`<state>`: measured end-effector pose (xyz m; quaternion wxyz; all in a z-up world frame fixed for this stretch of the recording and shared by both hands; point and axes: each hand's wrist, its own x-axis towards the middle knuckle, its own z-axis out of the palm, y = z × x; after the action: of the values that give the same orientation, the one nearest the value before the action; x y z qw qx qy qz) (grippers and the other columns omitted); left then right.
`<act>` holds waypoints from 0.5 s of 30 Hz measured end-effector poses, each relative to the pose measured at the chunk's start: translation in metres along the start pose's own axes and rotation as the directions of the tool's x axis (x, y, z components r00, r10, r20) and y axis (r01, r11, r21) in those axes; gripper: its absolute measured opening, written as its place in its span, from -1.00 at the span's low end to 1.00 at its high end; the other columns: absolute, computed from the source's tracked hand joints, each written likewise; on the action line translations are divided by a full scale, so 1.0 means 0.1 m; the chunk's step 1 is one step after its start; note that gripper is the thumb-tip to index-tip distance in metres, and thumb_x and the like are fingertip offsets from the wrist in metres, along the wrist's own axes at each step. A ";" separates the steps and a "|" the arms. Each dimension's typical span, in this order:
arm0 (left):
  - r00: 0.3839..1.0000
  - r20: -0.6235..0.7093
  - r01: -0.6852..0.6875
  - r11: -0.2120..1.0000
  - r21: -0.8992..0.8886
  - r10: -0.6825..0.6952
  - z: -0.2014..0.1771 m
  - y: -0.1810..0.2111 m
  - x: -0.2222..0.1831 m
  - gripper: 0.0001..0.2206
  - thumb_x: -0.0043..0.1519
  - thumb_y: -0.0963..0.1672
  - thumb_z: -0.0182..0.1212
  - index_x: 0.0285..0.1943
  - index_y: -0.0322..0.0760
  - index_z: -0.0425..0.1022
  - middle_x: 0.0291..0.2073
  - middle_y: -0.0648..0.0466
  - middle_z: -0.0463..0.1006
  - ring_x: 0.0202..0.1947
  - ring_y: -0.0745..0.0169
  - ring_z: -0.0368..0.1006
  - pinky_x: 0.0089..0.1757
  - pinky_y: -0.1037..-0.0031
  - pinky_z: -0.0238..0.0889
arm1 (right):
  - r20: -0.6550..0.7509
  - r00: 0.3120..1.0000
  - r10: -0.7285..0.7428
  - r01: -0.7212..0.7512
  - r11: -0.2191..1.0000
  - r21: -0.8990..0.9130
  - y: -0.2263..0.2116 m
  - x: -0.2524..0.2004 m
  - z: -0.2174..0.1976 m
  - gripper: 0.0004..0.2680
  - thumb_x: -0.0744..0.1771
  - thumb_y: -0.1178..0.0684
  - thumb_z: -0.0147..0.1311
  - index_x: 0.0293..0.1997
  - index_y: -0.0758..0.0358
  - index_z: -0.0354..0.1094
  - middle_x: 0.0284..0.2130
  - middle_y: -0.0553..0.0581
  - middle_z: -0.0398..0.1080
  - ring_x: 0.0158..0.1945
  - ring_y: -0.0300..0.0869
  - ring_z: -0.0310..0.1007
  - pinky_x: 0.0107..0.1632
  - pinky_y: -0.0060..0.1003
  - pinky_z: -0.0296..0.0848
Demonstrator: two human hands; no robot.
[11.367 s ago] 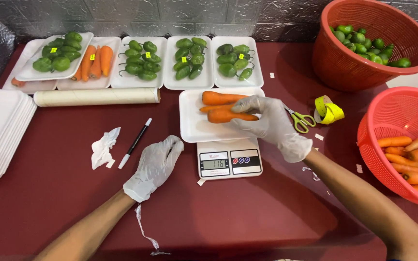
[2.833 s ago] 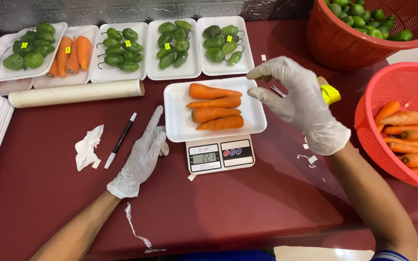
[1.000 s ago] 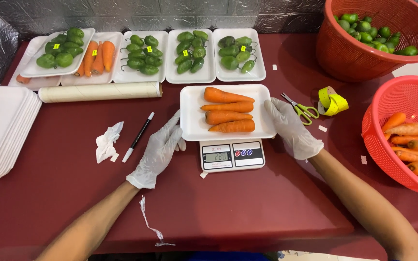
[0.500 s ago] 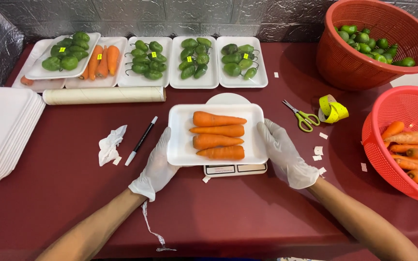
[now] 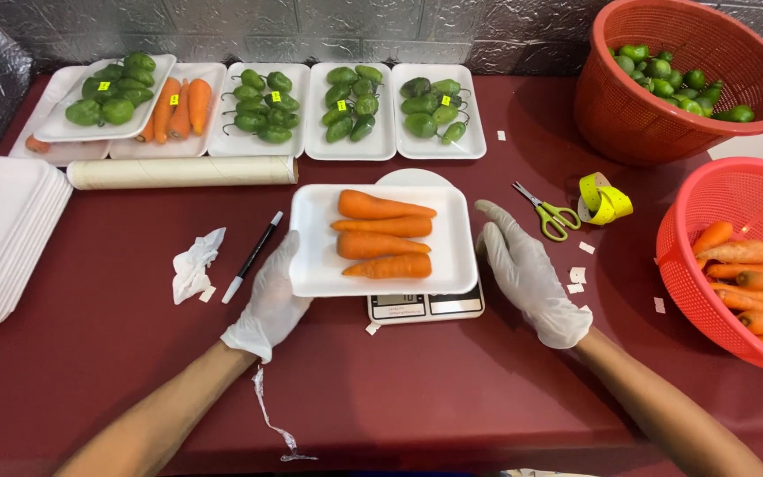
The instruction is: The person weighs carrots on a digital scale, arranges them on a foam tray, and wraps the tray in plastic film.
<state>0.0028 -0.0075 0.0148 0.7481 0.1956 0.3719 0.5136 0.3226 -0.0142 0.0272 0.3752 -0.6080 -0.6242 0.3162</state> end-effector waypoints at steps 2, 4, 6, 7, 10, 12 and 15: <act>0.999 -0.048 -0.024 1.000 -0.015 0.023 -0.06 0.03 0.06 -0.63 0.38 0.00 0.00 0.29 -0.21 0.40 0.19 -0.03 0.54 0.11 0.00 0.50 0.13 0.01 0.39 | -0.029 0.994 0.107 -0.111 0.958 -0.265 0.07 -0.02 0.02 -0.60 0.39 -0.05 -0.06 0.46 -0.07 0.14 0.12 0.21 0.44 0.19 0.15 0.42 0.32 0.15 0.35; 0.998 -0.043 -0.039 0.999 0.006 0.039 -0.21 0.08 0.14 -0.65 0.40 0.00 -0.01 0.27 -0.19 0.41 0.18 0.00 0.55 0.10 0.03 0.50 0.12 0.04 0.40 | -0.086 0.990 -0.111 0.069 0.917 -0.393 0.14 -0.11 0.10 -0.60 0.38 -0.02 0.00 0.43 0.08 0.18 0.12 0.25 0.41 0.18 0.15 0.42 0.19 0.14 0.43; 0.998 -0.040 -0.055 0.998 0.027 0.056 -0.23 0.13 0.14 -0.67 0.42 0.01 -0.03 0.24 -0.18 0.41 0.17 0.03 0.55 0.09 0.05 0.51 0.12 0.07 0.40 | -0.109 0.938 -0.329 0.228 0.822 -0.521 0.03 -0.17 0.14 -0.60 0.37 0.02 0.06 0.40 0.22 0.21 0.13 0.29 0.38 0.17 0.14 0.42 0.06 0.13 0.52; 0.995 -0.030 -0.099 0.995 0.017 0.099 -0.17 0.15 0.10 -0.65 0.41 0.01 -0.03 0.25 -0.23 0.41 0.14 0.00 0.56 0.07 0.00 0.52 0.09 0.00 0.41 | -0.037 0.916 -0.399 0.315 0.774 -0.549 -0.12 -0.20 0.15 -0.58 0.33 0.01 0.12 0.35 0.32 0.23 0.16 0.39 0.34 0.20 0.24 0.37 0.09 0.16 0.48; 0.989 -0.082 -0.123 0.992 -0.004 0.122 -0.10 0.23 0.08 -0.64 0.39 0.01 0.01 0.25 -0.21 0.41 0.14 -0.02 0.56 0.07 -0.04 0.52 0.07 -0.02 0.44 | 0.116 0.852 -0.510 0.476 0.663 -0.578 -0.14 -0.22 0.22 -0.48 0.29 -0.14 0.19 0.34 0.32 0.17 0.24 0.41 0.25 0.30 0.28 0.24 0.20 0.16 0.34; 0.984 -0.144 -0.110 0.994 -0.016 0.106 -0.05 0.29 0.07 -0.66 0.37 0.01 0.05 0.25 -0.15 0.41 0.16 0.00 0.56 0.09 -0.03 0.52 0.06 0.02 0.46 | 0.195 0.809 -0.555 0.552 0.601 -0.578 -0.05 -0.18 0.27 -0.40 0.27 -0.26 0.22 0.39 0.23 0.10 0.29 0.34 0.21 0.39 0.23 0.17 0.30 0.13 0.25; 0.981 -0.133 -0.141 0.990 -0.005 0.139 -0.04 0.33 0.08 -0.64 0.35 0.02 0.07 0.24 -0.16 0.41 0.13 -0.01 0.57 0.04 -0.08 0.55 -0.04 -0.07 0.52 | 0.155 0.793 -0.589 0.566 0.617 -0.547 0.06 0.00 0.31 -0.32 0.20 -0.21 0.35 0.41 0.27 0.10 0.29 0.36 0.22 0.38 0.25 0.18 0.33 0.08 0.24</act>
<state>-0.0190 0.0125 0.0320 0.6851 0.1814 0.4026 0.5793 0.2991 -0.0122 0.0062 0.2704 -0.4639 -0.8429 -0.0340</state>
